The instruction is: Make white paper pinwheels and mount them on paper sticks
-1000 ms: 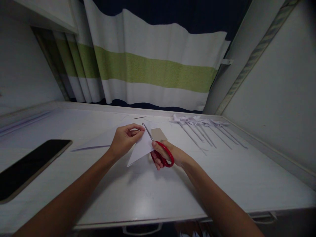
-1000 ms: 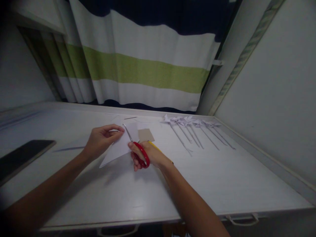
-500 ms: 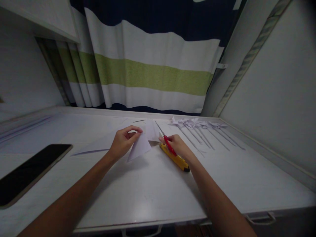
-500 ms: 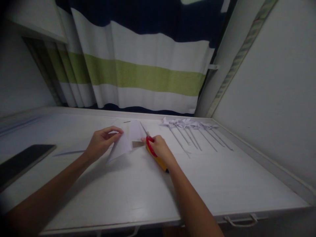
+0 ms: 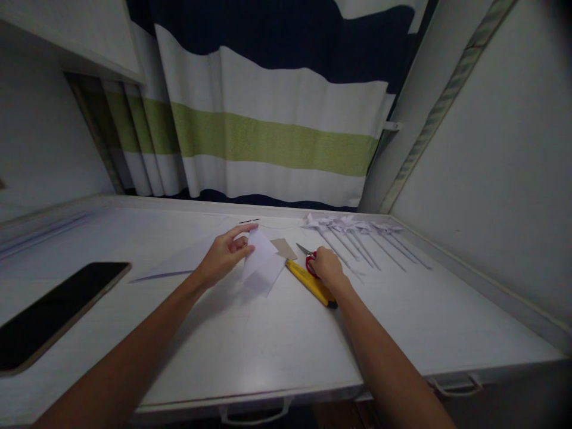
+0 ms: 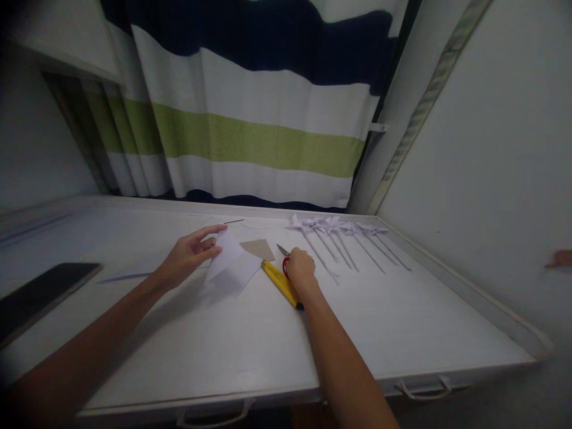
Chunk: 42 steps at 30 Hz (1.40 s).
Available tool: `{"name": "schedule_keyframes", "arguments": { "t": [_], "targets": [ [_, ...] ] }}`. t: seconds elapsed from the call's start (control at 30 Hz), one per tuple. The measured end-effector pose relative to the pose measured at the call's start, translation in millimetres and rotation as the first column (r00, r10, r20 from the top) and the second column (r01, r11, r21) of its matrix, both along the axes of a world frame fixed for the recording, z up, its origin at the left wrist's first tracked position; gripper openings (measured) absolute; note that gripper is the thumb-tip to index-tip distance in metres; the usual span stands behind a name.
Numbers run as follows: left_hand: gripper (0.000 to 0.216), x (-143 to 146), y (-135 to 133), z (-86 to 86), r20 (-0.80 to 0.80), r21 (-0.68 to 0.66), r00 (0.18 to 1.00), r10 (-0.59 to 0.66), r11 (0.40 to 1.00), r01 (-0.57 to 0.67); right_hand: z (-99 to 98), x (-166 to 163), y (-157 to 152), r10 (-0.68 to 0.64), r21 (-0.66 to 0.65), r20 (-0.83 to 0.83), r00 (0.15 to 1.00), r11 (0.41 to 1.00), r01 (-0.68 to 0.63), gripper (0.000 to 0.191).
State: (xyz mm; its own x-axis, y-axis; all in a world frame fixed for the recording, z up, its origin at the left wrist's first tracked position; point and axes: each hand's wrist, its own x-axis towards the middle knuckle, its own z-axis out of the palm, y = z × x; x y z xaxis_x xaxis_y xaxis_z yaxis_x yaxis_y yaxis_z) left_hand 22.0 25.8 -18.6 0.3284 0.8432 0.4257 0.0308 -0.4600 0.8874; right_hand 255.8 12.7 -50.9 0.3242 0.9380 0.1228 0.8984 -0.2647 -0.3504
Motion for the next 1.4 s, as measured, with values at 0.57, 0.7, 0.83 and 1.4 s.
{"name": "schedule_keyframes", "arguments": {
  "t": [0.57,0.7,0.83,1.4],
  "targets": [
    [0.055,11,-15,1.1,0.080,0.100,0.993,-0.088,0.992,0.080,18.3,-61,-12,0.473,0.403,-0.848,0.240,0.868,-0.289,0.030],
    [0.059,14,-16,-1.2,0.036,0.109,0.996,-0.086,0.991,0.081,18.2,-67,-18,0.502,0.481,-0.863,0.046,0.847,-0.225,0.025],
    [0.067,18,-18,-3.5,0.058,0.088,0.987,-0.153,0.985,0.147,20.3,-67,-17,0.476,0.469,-0.879,0.026,0.874,-0.130,0.025],
    [0.029,28,-23,-5.5,0.079,-0.193,0.995,-0.067,0.978,0.082,29.4,-59,-17,0.553,0.539,-0.827,0.103,0.831,-0.134,0.030]
  ]
}}
